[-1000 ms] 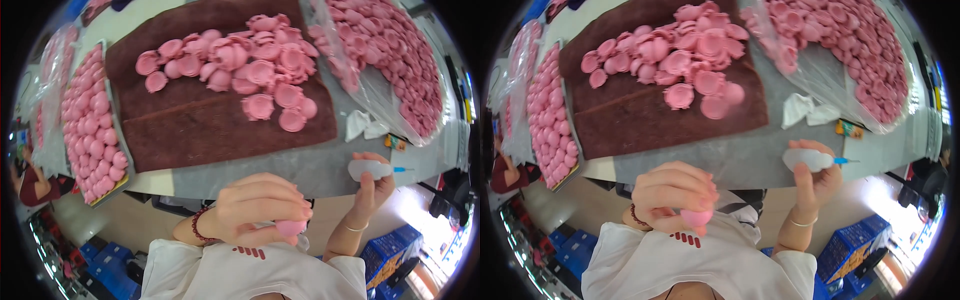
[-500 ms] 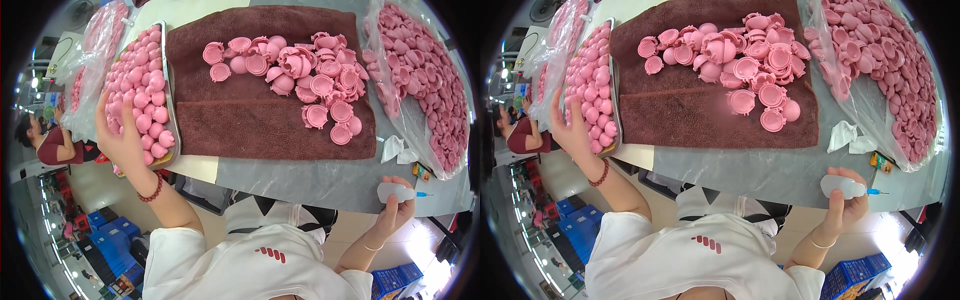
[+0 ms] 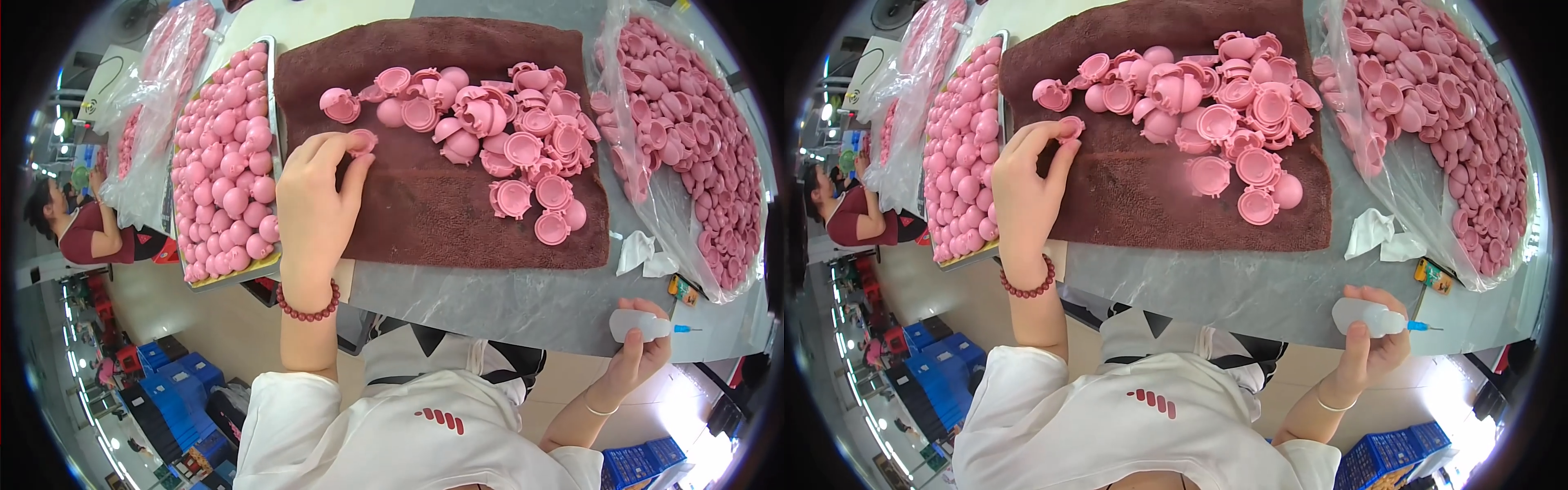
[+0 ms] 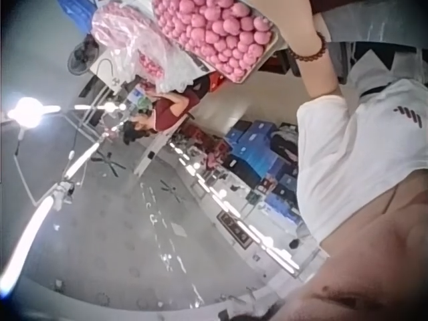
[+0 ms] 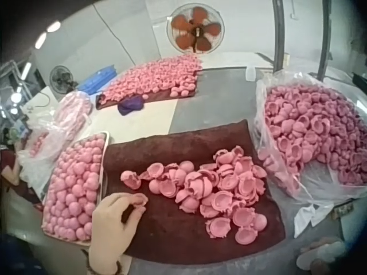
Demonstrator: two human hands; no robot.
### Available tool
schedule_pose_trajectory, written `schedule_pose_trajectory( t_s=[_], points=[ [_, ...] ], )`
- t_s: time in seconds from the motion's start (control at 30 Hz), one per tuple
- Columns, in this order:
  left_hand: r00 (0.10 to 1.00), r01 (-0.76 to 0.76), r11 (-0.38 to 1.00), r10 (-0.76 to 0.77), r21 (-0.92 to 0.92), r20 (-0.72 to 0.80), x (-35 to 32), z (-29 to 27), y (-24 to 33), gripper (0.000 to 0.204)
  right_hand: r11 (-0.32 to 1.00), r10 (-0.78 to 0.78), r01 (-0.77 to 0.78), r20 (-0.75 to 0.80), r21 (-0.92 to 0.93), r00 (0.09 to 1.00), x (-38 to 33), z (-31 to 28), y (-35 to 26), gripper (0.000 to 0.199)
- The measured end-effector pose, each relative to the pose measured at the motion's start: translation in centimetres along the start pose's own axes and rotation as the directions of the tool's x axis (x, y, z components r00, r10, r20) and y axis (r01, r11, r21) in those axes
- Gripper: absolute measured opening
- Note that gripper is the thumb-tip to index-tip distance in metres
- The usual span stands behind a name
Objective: The person assembles toy parts by applying glue from a bottle to pink plastic components, then pressing the components together by hand.
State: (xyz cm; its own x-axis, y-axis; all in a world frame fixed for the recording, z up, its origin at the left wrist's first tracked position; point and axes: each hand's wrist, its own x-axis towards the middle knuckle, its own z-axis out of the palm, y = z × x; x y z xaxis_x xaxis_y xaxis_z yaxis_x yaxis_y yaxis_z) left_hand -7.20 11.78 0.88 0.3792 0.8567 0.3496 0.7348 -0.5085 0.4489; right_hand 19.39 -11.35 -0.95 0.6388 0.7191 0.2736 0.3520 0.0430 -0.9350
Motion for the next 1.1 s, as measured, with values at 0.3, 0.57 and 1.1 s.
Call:
schedule_pose_trajectory(
  t_s=[0.3,0.57,1.1],
  points=[
    [0.845,-0.158,0.454,0.522,-0.877,0.118,-3.9,1.4,7.7,0.015,0.906,0.167,-0.194,0.104,0.377,0.980,-1.4,4.2,-5.6,0.048],
    [0.864,0.377,0.116,0.314,-0.919,0.394,-7.5,4.1,10.9,0.027,0.853,0.049,-0.144,0.198,0.502,0.979,-2.8,5.6,-4.1,0.043],
    [0.883,0.459,-0.377,0.291,-0.804,0.367,-8.9,4.6,10.8,0.044,0.820,-0.454,0.436,-0.042,0.372,0.890,0.6,3.4,-4.3,0.039]
  ],
)
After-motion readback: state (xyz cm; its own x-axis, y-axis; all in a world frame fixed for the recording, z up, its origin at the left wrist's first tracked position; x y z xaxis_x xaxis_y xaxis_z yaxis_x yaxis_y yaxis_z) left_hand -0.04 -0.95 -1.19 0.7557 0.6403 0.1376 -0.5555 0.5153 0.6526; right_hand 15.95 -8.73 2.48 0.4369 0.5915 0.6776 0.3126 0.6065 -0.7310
